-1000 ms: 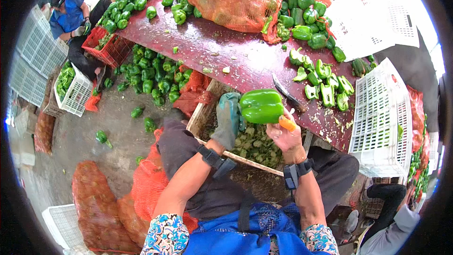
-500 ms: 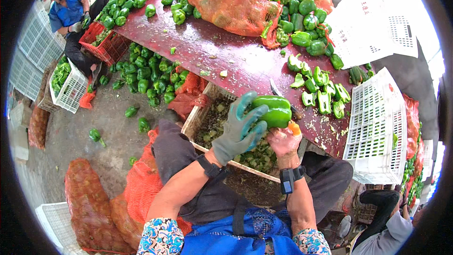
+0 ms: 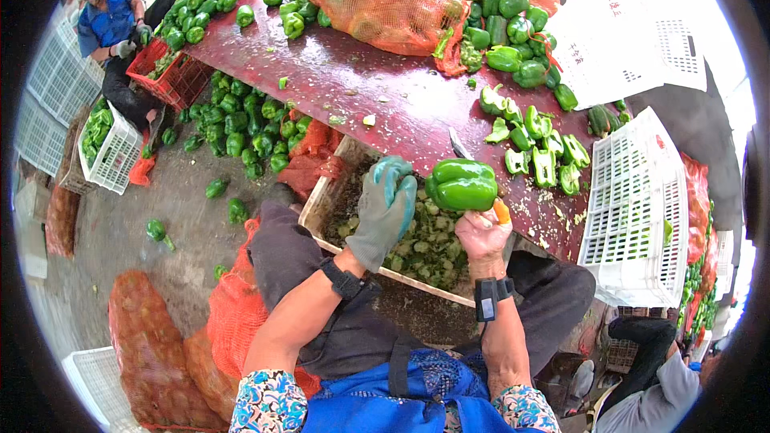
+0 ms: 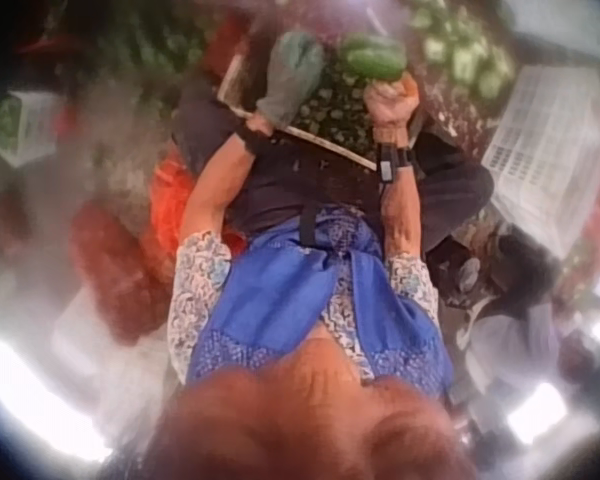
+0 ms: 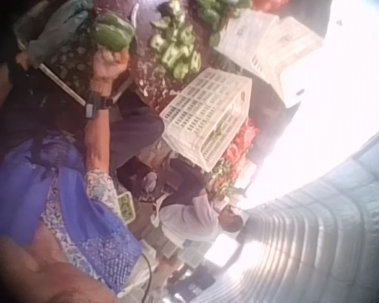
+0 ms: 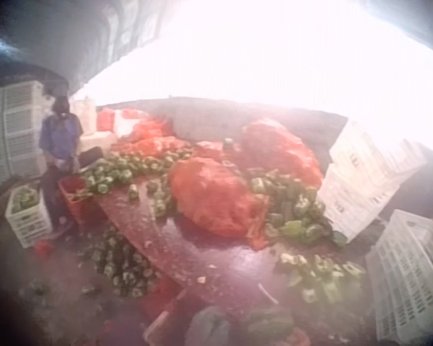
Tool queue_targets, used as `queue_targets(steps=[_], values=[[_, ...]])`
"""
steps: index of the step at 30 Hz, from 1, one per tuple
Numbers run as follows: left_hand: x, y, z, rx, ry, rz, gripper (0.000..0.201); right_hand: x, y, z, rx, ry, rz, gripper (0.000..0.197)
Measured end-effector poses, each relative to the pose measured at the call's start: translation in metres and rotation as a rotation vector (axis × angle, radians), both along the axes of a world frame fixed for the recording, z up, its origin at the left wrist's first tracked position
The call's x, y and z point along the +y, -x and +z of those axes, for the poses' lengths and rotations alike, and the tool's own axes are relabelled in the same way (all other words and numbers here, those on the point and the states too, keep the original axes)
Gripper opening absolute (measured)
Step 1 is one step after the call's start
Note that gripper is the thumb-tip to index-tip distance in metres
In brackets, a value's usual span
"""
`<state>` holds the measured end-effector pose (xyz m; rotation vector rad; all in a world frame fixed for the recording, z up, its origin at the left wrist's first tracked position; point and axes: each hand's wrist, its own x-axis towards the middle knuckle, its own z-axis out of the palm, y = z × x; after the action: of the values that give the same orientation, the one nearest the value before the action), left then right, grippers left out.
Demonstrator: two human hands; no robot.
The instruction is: Processing green bell peppers by removing seeds and cutting them into pieces.
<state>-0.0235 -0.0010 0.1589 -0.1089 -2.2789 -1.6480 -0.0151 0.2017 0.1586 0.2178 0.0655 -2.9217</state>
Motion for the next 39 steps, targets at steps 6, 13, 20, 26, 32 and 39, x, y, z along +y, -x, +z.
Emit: queue_targets(steps=[6,13,20,26,32,39], values=[[0.003,0.001,0.0,0.089,-0.075,-0.021,0.04,0.009,0.0,-0.007,-0.006,0.055,0.044,0.025],[0.004,0.004,-0.009,-0.133,-0.525,-0.117,0.048,-0.005,-0.006,-0.003,0.112,0.091,0.069,0.039],[0.004,0.0,0.002,-0.076,-0.518,-0.158,0.049,-0.012,-0.011,-0.01,-0.076,-0.053,0.044,0.042],[-0.004,-0.002,0.012,-0.046,-0.545,-0.146,0.049,-0.05,-0.012,0.044,-0.238,-0.28,-0.059,0.05],[-0.005,-0.003,0.028,0.501,0.144,0.025,0.05,-0.022,-0.001,0.016,-0.124,-0.204,-0.015,0.05],[0.006,-0.023,0.043,0.577,0.763,-0.21,0.057,-0.014,0.005,0.007,-0.191,-0.163,0.008,0.044]])
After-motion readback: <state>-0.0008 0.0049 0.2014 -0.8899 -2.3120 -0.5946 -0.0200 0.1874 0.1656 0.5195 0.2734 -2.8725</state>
